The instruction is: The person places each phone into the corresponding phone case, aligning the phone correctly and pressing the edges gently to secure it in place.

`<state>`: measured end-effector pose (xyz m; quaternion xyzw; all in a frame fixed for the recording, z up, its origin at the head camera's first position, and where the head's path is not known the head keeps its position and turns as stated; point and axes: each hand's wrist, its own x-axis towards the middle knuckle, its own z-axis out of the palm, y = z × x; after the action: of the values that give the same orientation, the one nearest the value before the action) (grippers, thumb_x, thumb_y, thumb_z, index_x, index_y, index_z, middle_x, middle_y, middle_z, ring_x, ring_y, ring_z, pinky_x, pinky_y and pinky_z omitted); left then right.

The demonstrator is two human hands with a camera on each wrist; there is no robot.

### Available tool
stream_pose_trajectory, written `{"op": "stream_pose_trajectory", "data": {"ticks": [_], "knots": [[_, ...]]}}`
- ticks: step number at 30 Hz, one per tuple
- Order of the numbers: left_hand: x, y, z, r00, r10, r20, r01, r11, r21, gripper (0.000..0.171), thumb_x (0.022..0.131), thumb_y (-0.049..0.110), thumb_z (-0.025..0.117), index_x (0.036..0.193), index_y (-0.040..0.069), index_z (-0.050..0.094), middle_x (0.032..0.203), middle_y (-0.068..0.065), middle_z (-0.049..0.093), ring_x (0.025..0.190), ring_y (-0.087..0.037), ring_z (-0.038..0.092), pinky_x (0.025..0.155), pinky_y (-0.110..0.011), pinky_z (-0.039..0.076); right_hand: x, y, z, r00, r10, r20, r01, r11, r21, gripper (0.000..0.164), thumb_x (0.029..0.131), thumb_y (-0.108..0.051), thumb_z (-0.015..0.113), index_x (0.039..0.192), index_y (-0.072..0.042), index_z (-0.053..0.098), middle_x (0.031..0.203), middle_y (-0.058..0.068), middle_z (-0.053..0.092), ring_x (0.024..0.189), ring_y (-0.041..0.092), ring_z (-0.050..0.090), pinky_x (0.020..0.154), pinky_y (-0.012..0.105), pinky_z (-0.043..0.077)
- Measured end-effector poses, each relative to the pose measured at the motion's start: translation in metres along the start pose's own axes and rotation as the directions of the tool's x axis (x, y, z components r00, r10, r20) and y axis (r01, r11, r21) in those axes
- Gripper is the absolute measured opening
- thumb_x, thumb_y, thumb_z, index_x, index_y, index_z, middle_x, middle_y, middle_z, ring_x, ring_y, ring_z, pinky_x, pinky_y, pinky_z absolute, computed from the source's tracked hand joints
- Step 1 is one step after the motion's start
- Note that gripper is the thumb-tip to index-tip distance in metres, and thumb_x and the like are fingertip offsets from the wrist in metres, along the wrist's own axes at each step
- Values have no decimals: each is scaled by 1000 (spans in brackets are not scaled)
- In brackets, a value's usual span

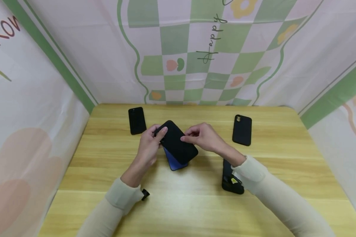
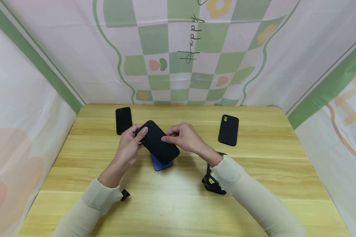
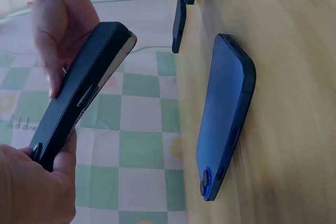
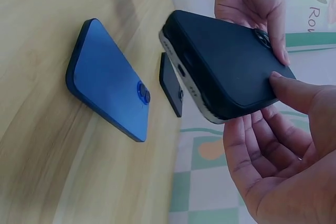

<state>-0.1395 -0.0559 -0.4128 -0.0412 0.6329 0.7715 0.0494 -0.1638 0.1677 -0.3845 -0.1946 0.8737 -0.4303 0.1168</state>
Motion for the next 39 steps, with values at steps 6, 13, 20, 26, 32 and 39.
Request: {"op": "stream_pose_trajectory", "data": {"ticks": [6,13,20,26,32,39], "knots": [[1,3,-1,998,31,-50,-32,999,-32,19,107,15,66,114,-2,68,89,-3,67,72,-12,67,58,-22,55,-2,4,-2,1000,-1,-12,1,1000,-3,13,96,-20,81,100,-8,83,90,1,80,73,12,66,64,24,53],[2,6,-3,997,40,-71,-45,997,-69,16,108,14,63,113,-2,67,87,-1,64,71,-11,64,55,-20,50,-6,10,-2,1000,13,-17,-13,1000,22,13,97,-17,80,102,-7,83,91,2,80,74,17,66,63,24,51],[3,3,-2,998,18,-61,-23,995,-93,16,108,13,63,113,-2,67,88,-1,62,72,-10,63,54,-19,48,-7,13,-1,999,15,-38,-14,1000,19,12,96,-16,80,101,-5,83,87,1,78,70,14,61,62,24,50],[6,1,-2,999,2,-44,-8,992,-128,14,108,12,63,110,-2,65,87,-1,64,71,-11,64,55,-20,49,-8,14,-2,999,-1,-44,2,1000,20,11,97,-14,80,99,-4,81,80,1,73,66,12,55,59,23,46],[5,5,-6,998,-55,0,55,991,-122,14,108,14,64,111,1,65,90,-2,67,73,-11,68,58,-22,55,-10,11,-5,1000,-17,-7,17,1000,15,8,98,-13,77,95,-6,80,75,-2,67,60,11,48,56,23,40],[7,7,-14,983,-130,133,135,990,-30,27,109,15,62,123,-7,66,96,-8,72,82,-16,75,74,-28,65,-13,7,-12,997,-63,38,64,998,-16,5,97,-11,78,94,-8,81,75,-2,68,58,10,47,54,23,38]]}}
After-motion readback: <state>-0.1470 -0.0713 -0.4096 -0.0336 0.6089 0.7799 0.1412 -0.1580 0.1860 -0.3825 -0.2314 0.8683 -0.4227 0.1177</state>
